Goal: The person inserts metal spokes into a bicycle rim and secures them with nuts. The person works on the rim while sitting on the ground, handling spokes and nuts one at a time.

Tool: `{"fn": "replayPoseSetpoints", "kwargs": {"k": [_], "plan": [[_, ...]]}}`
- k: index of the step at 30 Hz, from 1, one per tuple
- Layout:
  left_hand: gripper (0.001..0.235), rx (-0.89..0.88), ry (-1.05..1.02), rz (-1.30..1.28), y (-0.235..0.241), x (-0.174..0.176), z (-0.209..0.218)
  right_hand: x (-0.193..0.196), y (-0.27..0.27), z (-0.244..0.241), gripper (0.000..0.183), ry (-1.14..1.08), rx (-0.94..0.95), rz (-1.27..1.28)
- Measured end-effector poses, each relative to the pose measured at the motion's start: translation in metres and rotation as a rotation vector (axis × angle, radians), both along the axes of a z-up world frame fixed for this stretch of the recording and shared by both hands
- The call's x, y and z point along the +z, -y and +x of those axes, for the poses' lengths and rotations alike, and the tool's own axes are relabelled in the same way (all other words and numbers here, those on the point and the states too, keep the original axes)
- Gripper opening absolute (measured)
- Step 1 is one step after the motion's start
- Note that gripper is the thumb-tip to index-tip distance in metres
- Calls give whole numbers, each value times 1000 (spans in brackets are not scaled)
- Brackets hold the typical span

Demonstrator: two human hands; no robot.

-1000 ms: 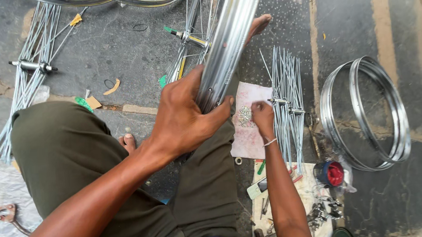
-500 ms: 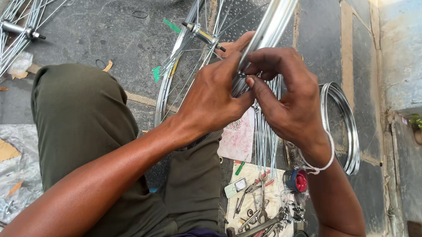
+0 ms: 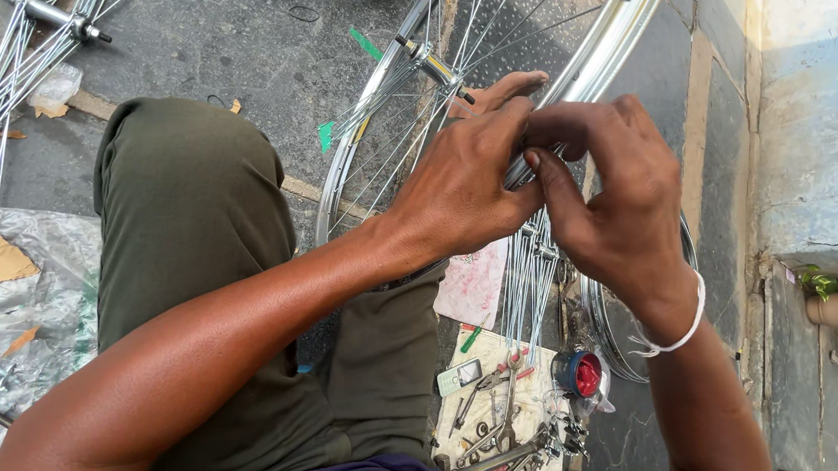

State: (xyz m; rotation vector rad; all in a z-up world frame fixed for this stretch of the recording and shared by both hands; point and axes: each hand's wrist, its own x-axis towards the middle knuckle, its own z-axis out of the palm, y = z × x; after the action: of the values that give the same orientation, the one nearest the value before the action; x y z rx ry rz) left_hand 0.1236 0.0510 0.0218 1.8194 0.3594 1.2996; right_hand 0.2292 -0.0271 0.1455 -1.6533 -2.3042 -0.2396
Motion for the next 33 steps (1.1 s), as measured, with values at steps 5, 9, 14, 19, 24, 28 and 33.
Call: {"fn": "replayPoseSetpoints", "kwargs": {"k": [5, 9, 14, 19, 24, 28, 33], "plan": [[39, -41, 11, -41, -2, -2, 4, 7, 1, -4, 20, 295, 8, 91], [39, -63, 17, -23, -1, -4, 5, 5, -2, 0, 14, 259, -79, 2], [38, -89, 42, -23, -1, -2, 8, 5, 1, 11, 16, 129, -32, -28], [39, -82, 51, -7, 1, -5, 9, 2, 4, 10, 15, 306, -78, 22], [38, -114, 42, -50, 1, -5, 5, 1, 3, 0, 13, 234, -87, 18], [53, -118, 13, -113, 1, 10, 0, 5, 2, 3, 20, 166, -46, 42], [58, -80, -138, -192, 5, 9, -10, -16, 4, 28, 15, 50, -45, 108]]}}
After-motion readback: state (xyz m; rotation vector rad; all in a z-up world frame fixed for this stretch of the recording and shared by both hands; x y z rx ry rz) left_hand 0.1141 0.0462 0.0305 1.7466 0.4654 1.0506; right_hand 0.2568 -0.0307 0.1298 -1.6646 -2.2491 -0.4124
